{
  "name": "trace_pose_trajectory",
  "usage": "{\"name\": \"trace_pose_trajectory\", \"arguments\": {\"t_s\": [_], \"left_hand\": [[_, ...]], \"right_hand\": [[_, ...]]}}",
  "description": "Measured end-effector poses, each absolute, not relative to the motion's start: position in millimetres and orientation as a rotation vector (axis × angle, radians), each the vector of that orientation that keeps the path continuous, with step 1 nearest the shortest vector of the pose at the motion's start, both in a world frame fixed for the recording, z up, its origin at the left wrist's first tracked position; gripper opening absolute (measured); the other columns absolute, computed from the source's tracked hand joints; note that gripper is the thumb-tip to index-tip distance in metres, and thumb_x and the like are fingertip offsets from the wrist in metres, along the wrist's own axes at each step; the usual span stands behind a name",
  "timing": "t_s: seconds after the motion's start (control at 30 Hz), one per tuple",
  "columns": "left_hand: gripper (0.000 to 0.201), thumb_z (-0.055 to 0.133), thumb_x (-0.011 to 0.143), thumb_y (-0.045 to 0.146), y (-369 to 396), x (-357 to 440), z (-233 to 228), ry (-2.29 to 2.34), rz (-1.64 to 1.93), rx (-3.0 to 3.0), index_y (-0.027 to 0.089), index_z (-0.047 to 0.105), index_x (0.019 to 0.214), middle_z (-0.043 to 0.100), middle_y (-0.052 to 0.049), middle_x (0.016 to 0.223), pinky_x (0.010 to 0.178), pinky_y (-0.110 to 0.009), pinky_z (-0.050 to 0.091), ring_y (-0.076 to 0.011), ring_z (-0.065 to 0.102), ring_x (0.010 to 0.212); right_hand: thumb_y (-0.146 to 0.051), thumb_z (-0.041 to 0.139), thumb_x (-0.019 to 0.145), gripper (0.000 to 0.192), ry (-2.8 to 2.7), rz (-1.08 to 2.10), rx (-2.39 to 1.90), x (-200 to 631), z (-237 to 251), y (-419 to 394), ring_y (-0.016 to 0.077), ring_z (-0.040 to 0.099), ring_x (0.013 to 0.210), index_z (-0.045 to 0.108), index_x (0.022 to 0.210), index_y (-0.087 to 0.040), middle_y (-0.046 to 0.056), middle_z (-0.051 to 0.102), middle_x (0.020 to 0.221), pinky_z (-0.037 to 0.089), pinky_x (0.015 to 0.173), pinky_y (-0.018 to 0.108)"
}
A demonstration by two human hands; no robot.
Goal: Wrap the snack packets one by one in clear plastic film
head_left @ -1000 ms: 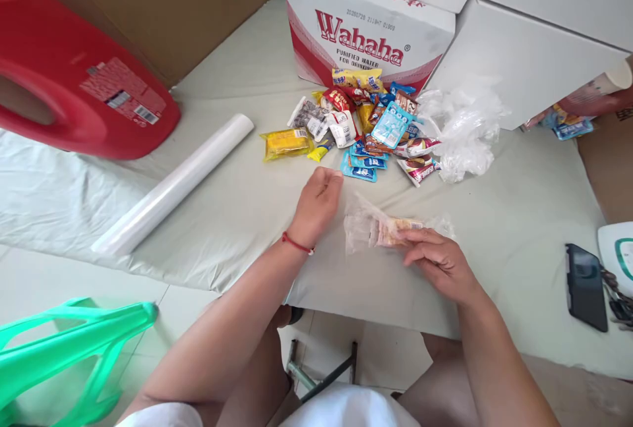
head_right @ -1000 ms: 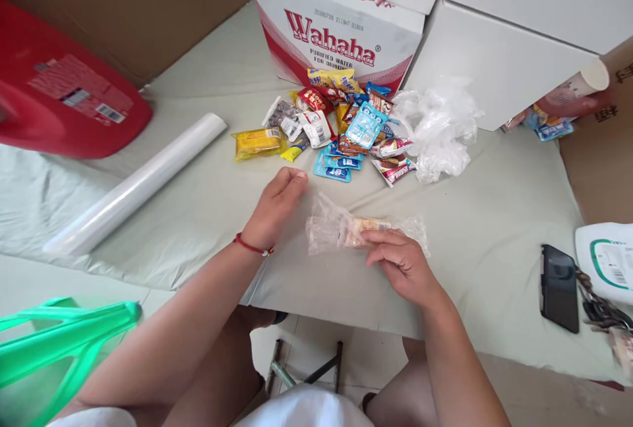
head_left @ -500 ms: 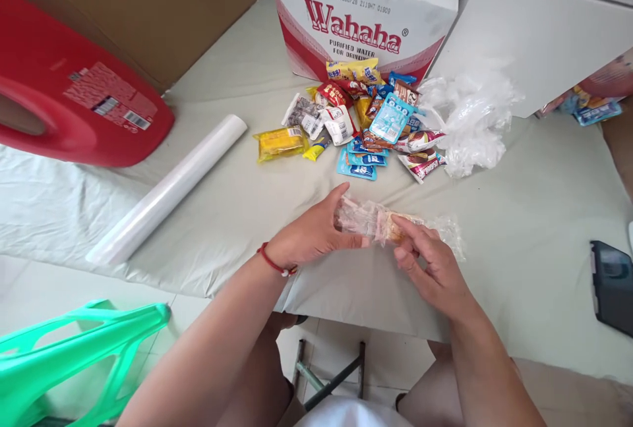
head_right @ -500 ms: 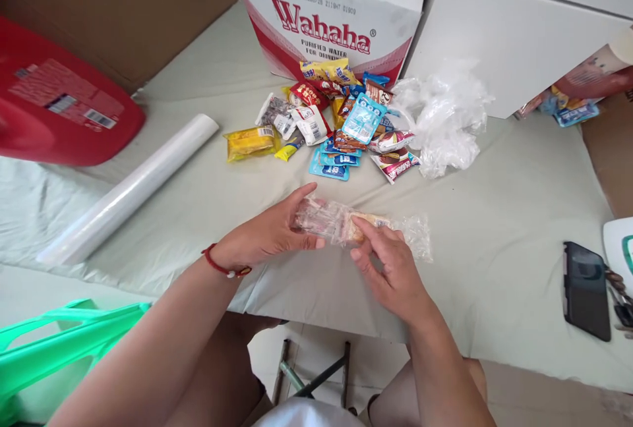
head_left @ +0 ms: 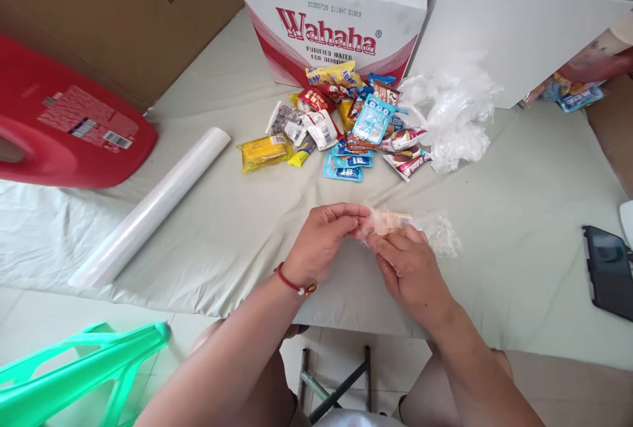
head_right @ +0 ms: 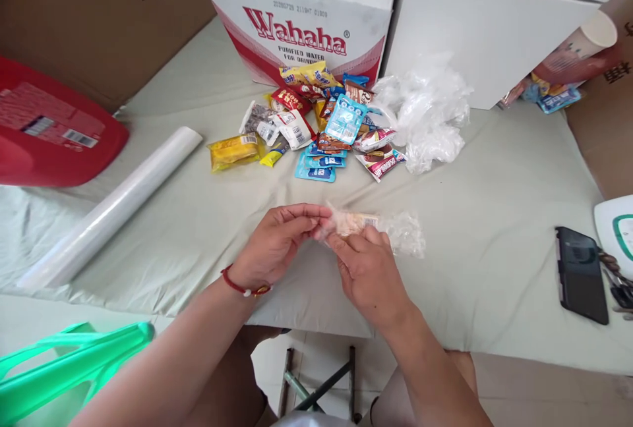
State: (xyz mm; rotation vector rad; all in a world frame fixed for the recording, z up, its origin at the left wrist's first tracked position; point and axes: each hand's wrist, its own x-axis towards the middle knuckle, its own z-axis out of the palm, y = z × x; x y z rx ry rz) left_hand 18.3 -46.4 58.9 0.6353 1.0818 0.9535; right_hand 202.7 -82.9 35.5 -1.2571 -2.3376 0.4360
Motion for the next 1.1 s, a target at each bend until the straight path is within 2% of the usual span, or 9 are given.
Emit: {"name": "trace_pose_trajectory", "arguments": {"t_s": [0.23,0.43,0.53,0.63,0.7,0.77,0.87,0.97,1.1], "left_hand": [[0.03,0.064,0.074,0.024,-43.2,33.3,53.5,1.041,0.904,0.702,0.012,0.081,0.096,0.081,-0.01,0.089,0.062,-0.027,0.044,-0.011,0.053,0.06],[0.034,0.061,0.078,0.019,-45.3,47.2,45.4,1.134,0.896,1.089,0.018,0.08,0.106,0.08,-0.007,0.105,0.078,-0.03,0.054,-0.0204,0.071,0.092],[0.053,0.061,0.078,0.018,-41.9,47.8,40.1,1.292,0.982,1.313,0.024,0.071,0.13,0.071,-0.005,0.125,0.073,-0.029,0.052,-0.0147,0.063,0.081],[0.083,0.075,0.071,0.024,-35.8,44.6,31.7,1.557,1.037,1.395,0.026,0.05,0.15,0.055,-0.01,0.144,0.079,-0.032,0.052,-0.0173,0.059,0.092],[0.079,0.081,0.071,0.037,-32.8,43.1,26.0,1.662,0.92,1.407,0.02,0.055,0.143,0.052,-0.014,0.143,0.09,-0.038,0.052,-0.0236,0.058,0.108],[0.056,0.078,0.076,0.05,-32.2,44.0,22.0,1.684,0.79,1.48,0.017,0.066,0.12,0.057,-0.014,0.136,0.101,-0.044,0.048,-0.0291,0.055,0.119],[0.036,0.071,0.084,0.052,-35.9,49.9,20.3,1.693,0.708,1.607,0.018,0.067,0.095,0.065,-0.01,0.112,0.101,-0.046,0.045,-0.0288,0.055,0.112],[0.033,0.072,0.083,0.051,-42.1,58.9,21.6,1.739,0.677,1.653,0.02,0.062,0.088,0.065,-0.007,0.093,0.089,-0.042,0.048,-0.0261,0.056,0.095],[0.032,0.074,0.082,0.048,-50.0,70.2,23.4,1.802,0.667,1.72,0.02,0.061,0.092,0.066,-0.007,0.094,0.087,-0.043,0.047,-0.0276,0.06,0.096]], "right_hand": [[-0.018,0.055,0.099,0.031,-2.266,0.679,-1.058,217.8,36.0,-79.3,0.0229,0.051,0.089,0.067,0.126,-0.024,0.007,0.066,0.097,0.044,0.083,0.043],[-0.008,0.053,0.092,0.043,-2.222,0.819,-0.915,228.4,34.2,-79.3,0.0236,0.053,0.09,0.067,0.128,-0.028,0.005,0.065,0.089,0.048,0.083,0.045],[-0.005,0.051,0.089,0.04,-2.165,0.863,-0.882,229.2,35.0,-80.7,0.0227,0.052,0.086,0.071,0.116,-0.026,0.004,0.066,0.084,0.049,0.083,0.045],[-0.005,0.049,0.088,0.039,-2.1,0.881,-0.878,230.1,34.7,-80.3,0.0223,0.052,0.084,0.073,0.111,-0.026,0.003,0.065,0.08,0.05,0.085,0.046],[-0.005,0.049,0.087,0.039,-2.078,0.887,-0.886,231.1,34.2,-78.8,0.0223,0.053,0.084,0.074,0.108,-0.027,0.003,0.065,0.077,0.05,0.084,0.045],[-0.005,0.049,0.086,0.039,-2.069,0.89,-0.884,232.1,34.9,-77.5,0.0223,0.054,0.084,0.074,0.106,-0.027,0.002,0.065,0.076,0.051,0.083,0.044],[-0.006,0.049,0.086,0.037,-2.047,0.875,-0.861,232.8,40.4,-79.6,0.0217,0.054,0.081,0.073,0.104,-0.027,0.001,0.063,0.073,0.051,0.08,0.042],[-0.01,0.049,0.091,0.031,-1.932,0.8,-0.882,231.0,48.6,-86.4,0.0195,0.05,0.068,0.072,0.103,-0.027,0.0,0.058,0.066,0.048,0.067,0.037],[-0.02,0.05,0.1,0.025,-1.641,0.514,-1.288,225.7,49.5,-84.1,0.0181,0.052,0.064,0.071,0.111,-0.026,0.001,0.058,0.072,0.045,0.063,0.035]]}}
